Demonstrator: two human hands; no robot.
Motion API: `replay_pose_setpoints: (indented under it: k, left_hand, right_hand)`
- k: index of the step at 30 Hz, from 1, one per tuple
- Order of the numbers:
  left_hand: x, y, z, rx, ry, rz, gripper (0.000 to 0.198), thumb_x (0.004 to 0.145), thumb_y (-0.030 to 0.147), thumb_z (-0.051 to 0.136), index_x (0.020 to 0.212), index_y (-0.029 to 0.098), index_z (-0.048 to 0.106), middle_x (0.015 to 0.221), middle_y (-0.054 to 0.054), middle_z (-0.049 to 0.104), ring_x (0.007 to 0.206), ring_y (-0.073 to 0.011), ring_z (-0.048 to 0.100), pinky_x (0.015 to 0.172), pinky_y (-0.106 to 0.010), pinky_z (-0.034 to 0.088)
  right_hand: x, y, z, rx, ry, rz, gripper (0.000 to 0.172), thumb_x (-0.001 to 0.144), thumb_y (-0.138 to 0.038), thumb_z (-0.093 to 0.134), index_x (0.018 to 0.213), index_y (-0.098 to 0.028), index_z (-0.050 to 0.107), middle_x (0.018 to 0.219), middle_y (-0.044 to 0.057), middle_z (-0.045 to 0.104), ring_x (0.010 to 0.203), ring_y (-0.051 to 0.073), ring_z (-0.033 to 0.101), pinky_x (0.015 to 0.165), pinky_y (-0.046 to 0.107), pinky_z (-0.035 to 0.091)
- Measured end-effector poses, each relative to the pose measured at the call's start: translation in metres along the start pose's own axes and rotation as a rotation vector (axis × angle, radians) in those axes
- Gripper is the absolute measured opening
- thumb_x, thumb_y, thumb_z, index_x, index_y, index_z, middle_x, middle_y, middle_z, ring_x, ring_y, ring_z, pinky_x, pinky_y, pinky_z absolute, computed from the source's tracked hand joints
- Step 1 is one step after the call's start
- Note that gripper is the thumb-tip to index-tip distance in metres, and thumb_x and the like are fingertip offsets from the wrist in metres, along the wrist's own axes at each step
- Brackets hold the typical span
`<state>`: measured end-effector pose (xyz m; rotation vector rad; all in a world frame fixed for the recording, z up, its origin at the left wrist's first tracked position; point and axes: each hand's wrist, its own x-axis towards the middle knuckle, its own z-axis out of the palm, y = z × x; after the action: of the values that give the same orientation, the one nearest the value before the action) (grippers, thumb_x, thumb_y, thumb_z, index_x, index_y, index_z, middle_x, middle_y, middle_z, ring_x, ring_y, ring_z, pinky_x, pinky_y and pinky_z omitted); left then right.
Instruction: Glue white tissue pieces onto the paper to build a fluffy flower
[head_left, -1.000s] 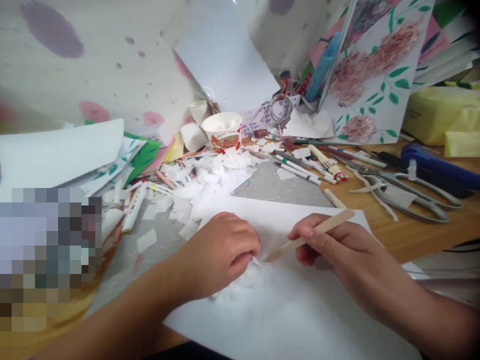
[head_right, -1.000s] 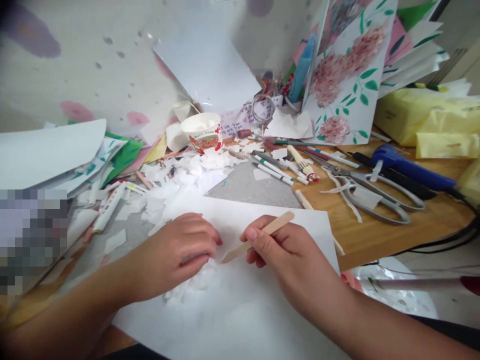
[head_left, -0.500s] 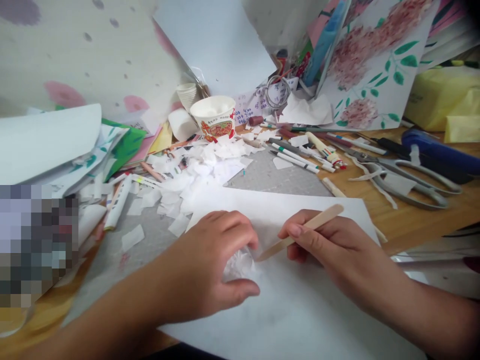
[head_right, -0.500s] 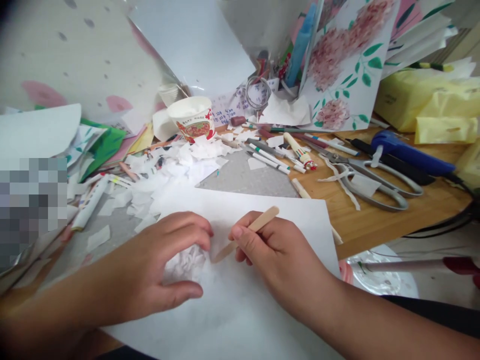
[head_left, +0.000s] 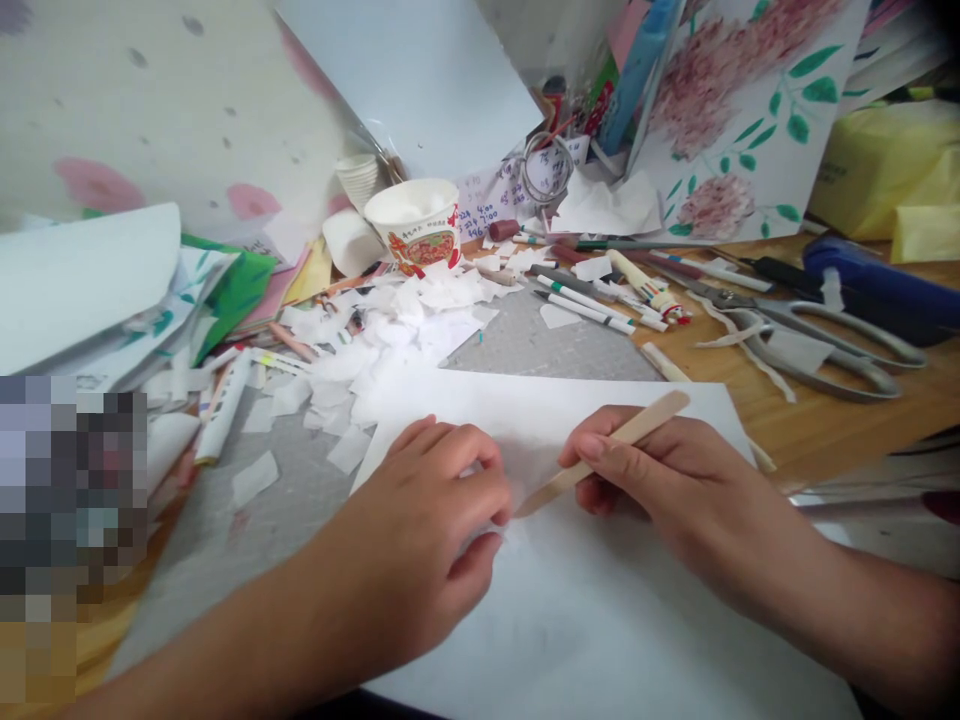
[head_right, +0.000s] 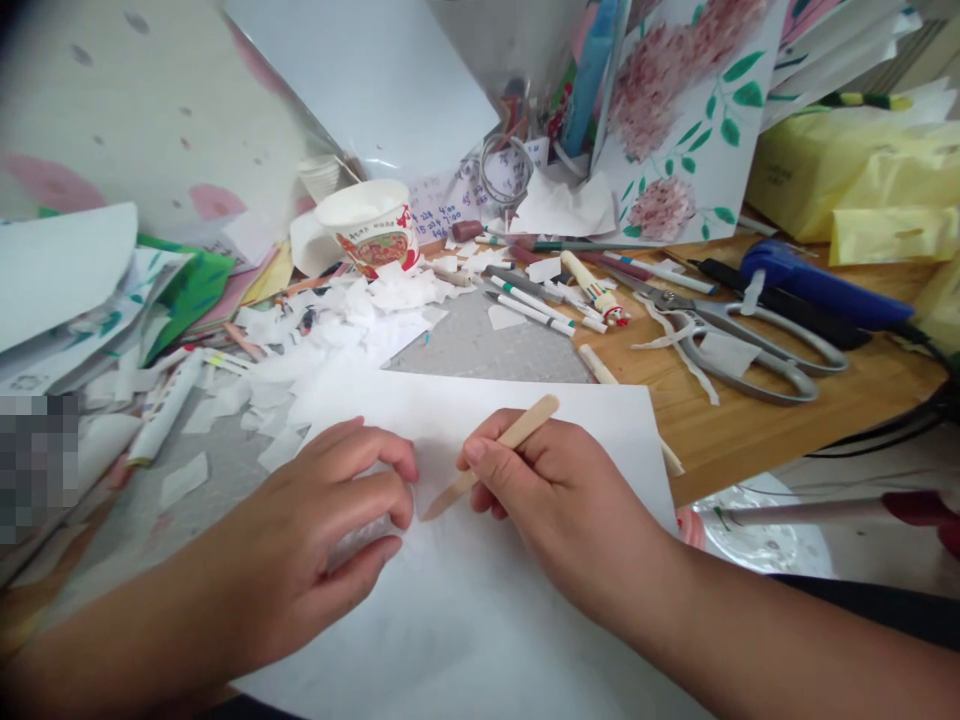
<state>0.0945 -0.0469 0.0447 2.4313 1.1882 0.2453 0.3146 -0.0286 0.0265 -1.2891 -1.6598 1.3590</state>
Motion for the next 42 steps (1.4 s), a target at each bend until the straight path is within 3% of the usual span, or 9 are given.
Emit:
replay_pose_setpoints:
  k: [11, 16, 21, 31, 42]
  left_hand:
    - [0.002, -0.003, 0.003, 0.060, 0.019, -0.002, 0.015, 0.083, 0.012, 0.051, 0.078, 0.023, 0.059, 0.095, 0.002, 0.057, 0.086, -0.0184, 0.052, 0.102, -0.051, 0.024]
    - [0.005, -0.004, 0.003, 0.020, 0.048, 0.005, 0.015, 0.085, 0.013, 0.048, 0.075, 0.020, 0.057, 0.090, 0.000, 0.058, 0.084, -0.0182, 0.050, 0.094, -0.044, 0.032]
    - [0.007, -0.006, 0.001, -0.043, 0.063, 0.010, 0.017, 0.084, 0.011, 0.047, 0.072, 0.019, 0.055, 0.087, -0.001, 0.058, 0.084, -0.0176, 0.050, 0.081, -0.034, 0.039]
    - [0.008, -0.011, 0.001, -0.047, 0.041, -0.036, 0.015, 0.079, 0.009, 0.048, 0.071, 0.019, 0.056, 0.084, -0.002, 0.058, 0.086, -0.0183, 0.053, 0.072, -0.031, 0.042]
    - [0.005, -0.012, -0.002, -0.073, 0.007, -0.036, 0.013, 0.077, 0.007, 0.050, 0.072, 0.018, 0.055, 0.091, -0.003, 0.058, 0.089, -0.0179, 0.053, 0.074, -0.030, 0.043]
  right_hand:
    - [-0.001, -0.002, 0.000, -0.013, -0.039, -0.011, 0.033, 0.092, -0.036, 0.049, 0.066, -0.020, 0.063, 0.063, -0.003, 0.059, 0.057, 0.009, 0.053, 0.053, 0.019, 0.039]
    - [-0.001, -0.003, 0.000, 0.006, -0.051, -0.010, 0.032, 0.092, -0.035, 0.050, 0.066, -0.021, 0.063, 0.060, -0.004, 0.059, 0.055, 0.008, 0.053, 0.052, 0.019, 0.039]
    - [0.000, -0.001, 0.000, 0.058, 0.051, -0.007, 0.029, 0.093, -0.036, 0.052, 0.073, -0.021, 0.066, 0.062, -0.004, 0.063, 0.056, 0.009, 0.054, 0.050, 0.019, 0.038]
    - [0.001, -0.003, 0.006, -0.029, -0.055, -0.114, 0.036, 0.094, -0.029, 0.051, 0.063, -0.020, 0.067, 0.072, -0.003, 0.065, 0.063, 0.008, 0.058, 0.056, 0.020, 0.041]
    - [-0.005, -0.002, 0.015, 0.055, -0.138, -0.093, 0.024, 0.091, -0.028, 0.058, 0.072, -0.022, 0.070, 0.077, -0.002, 0.071, 0.070, 0.013, 0.065, 0.062, 0.024, 0.047]
